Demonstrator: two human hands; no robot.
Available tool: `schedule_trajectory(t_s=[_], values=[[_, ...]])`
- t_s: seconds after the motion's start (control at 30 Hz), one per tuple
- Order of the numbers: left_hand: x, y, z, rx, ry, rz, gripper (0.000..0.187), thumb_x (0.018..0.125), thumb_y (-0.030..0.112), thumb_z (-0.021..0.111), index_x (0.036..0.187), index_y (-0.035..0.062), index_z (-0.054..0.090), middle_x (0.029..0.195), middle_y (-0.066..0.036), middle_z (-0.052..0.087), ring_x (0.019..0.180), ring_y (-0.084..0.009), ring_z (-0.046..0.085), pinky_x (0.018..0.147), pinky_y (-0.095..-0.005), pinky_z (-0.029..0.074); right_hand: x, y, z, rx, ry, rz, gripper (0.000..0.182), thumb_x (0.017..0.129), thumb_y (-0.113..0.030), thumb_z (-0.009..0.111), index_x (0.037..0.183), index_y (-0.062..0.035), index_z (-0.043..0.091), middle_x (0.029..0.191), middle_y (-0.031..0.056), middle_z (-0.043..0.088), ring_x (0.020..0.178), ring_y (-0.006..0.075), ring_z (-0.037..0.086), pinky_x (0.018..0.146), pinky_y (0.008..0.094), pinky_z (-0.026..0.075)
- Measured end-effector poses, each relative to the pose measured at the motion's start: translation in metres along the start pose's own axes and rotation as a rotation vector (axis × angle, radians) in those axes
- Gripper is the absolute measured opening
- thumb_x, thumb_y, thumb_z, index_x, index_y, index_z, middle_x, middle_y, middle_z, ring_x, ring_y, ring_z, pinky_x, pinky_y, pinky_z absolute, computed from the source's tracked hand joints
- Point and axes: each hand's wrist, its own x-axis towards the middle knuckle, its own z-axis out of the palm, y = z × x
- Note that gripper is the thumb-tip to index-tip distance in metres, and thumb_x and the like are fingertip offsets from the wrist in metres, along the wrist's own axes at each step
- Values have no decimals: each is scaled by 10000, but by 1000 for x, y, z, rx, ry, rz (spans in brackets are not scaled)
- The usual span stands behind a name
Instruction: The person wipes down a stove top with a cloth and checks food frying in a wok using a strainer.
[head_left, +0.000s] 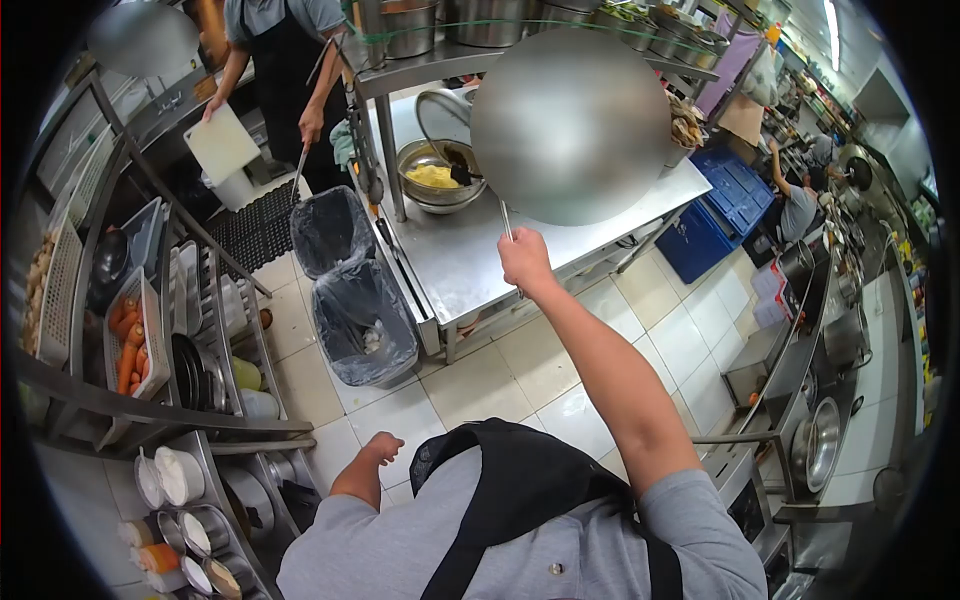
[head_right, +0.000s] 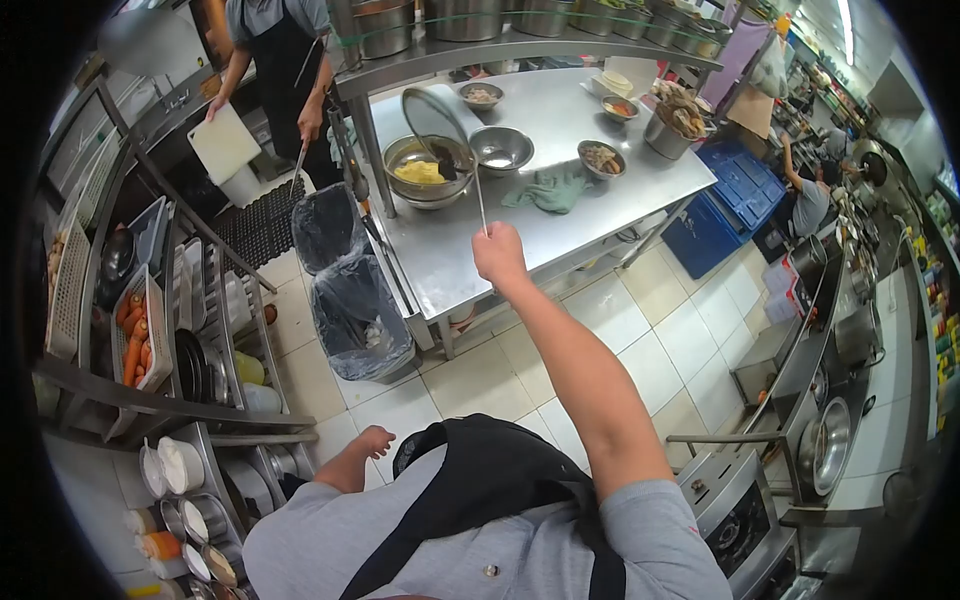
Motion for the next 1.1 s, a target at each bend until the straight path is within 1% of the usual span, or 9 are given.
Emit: schedule_trajectory(t_s=[0.1,0.17,0.27,0.37,0.4,0.53,0.63,1.03,1.1], values=[[0,14,11,-254,-33,-118,412,811,32,525,1210,135,520,942,-93,600,696,-218,623,530,-343,548,-2,2,7,-158,66,-118,170,783,-112,495,748,43,556,659,167,597,635,245,604,601,367,471],[7,17,16,-141,6,28,308,861,114,480,1162,96,544,904,-96,605,666,-205,622,519,-348,539,-4,-3,4,-192,70,-97,170,775,-111,502,770,46,567,684,176,613,686,250,610,656,369,472],[-6,57,-1,-211,103,26,234,861,220,485,934,28,598,800,-102,614,625,-208,622,494,-351,527,-3,-2,-7,13,114,-106,178,796,-144,521,767,25,571,636,132,583,574,218,577,529,355,454],[32,52,-16,-159,125,209,272,847,260,503,873,5,595,770,-115,615,612,-222,620,488,-350,516,-32,-7,-50,546,11,296,173,847,-194,520,888,-32,560,517,22,431,391,121,412,330,288,299],[19,72,-22,-370,152,82,300,840,279,515,869,-10,592,773,-126,615,617,-232,617,484,-351,502,-43,2,-66,607,41,348,191,876,-200,493,967,-43,553,477,-14,355,348,80,344,292,255,245],[22,107,-49,193,17,263,270,868,267,481,917,27,594,795,-129,613,639,-234,602,506,-388,494,-108,71,-155,644,63,492,190,846,-239,500,977,-113,555,521,5,426,363,82,379,274,235,158],[-26,171,-49,-161,107,34,211,851,217,512,919,23,562,778,-129,590,693,-244,598,565,-406,497,-184,115,-229,792,323,551,140,834,-192,526,896,-68,542,525,46,448,369,125,408,279,263,216],[57,389,25,370,-84,643,209,825,189,553,918,1,557,768,-121,589,690,-240,594,562,-389,489,-403,221,-517,1143,1278,21,98,822,-69,531,846,12,482,536,73,457,402,172,452,380,304,390],[18,454,81,351,1,526,248,815,190,579,960,-11,575,805,-122,611,701,-235,602,593,-351,481,-430,232,-556,1128,1338,-10,92,818,-61,532,839,11,479,543,69,453,407,169,453,380,298,387]])
